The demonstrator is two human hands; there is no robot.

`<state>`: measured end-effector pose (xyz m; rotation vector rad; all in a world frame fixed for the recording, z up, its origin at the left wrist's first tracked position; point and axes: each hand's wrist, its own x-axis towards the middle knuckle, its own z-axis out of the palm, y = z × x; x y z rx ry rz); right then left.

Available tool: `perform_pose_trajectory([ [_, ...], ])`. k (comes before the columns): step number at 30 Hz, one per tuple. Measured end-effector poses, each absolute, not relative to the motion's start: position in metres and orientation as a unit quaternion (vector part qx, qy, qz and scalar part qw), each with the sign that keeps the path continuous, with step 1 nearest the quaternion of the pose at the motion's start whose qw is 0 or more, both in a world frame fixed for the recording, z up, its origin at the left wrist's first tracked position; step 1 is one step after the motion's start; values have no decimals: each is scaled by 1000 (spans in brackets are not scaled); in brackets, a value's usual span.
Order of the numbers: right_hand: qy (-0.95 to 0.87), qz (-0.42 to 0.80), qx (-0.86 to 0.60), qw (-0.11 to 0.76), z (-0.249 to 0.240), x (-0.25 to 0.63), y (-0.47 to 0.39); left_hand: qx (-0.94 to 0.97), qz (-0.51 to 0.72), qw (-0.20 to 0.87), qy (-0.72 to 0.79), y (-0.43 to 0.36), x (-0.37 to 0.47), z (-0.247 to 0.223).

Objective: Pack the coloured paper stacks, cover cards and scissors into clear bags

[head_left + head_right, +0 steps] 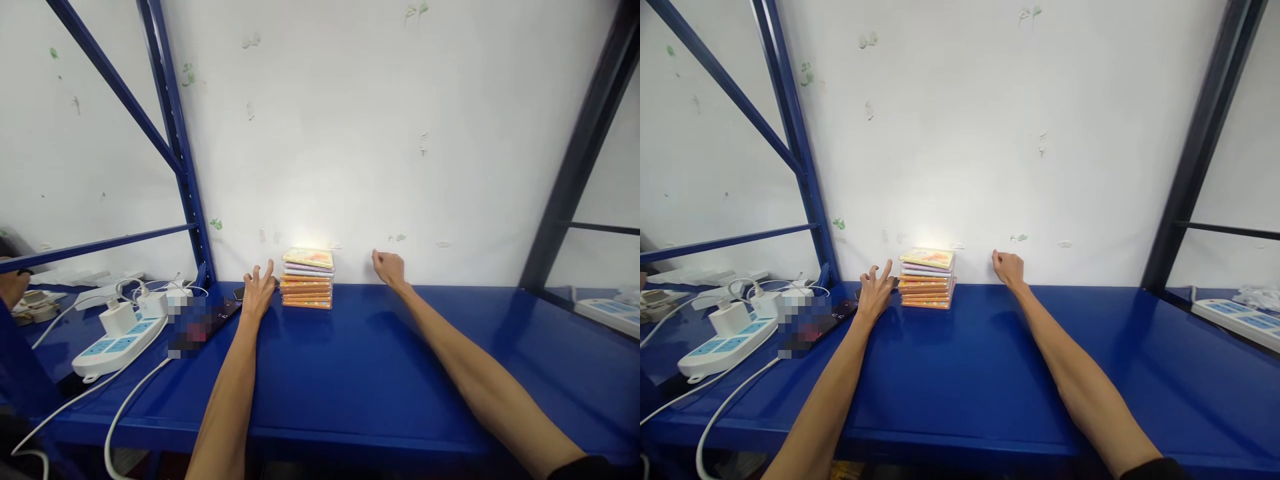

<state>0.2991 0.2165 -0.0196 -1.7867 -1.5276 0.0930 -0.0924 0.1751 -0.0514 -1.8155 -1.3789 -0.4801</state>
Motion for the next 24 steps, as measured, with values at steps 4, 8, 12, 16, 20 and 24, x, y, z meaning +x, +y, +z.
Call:
perform_pose_trajectory([
  [4,-627,141,-677,358,10,252,226,-717,-183,407,-535,174,-92,-50],
  [8,-651,258,-639,319,17,210,224,-713,-174,415,-537,174,-92,-49],
  [12,-665,350,-585,306,15,199,214,-712,-169,415,-540,174,-91,-49],
  [16,-655,413,-548,317,20,211,211,-712,-177,410,-542,174,-90,-49],
  [20,-625,457,-523,357,28,221,213,-715,-203,396,-540,173,-88,-48],
  [24,-591,516,-474,399,36,231,213,-706,-258,367,-548,171,-86,-48],
])
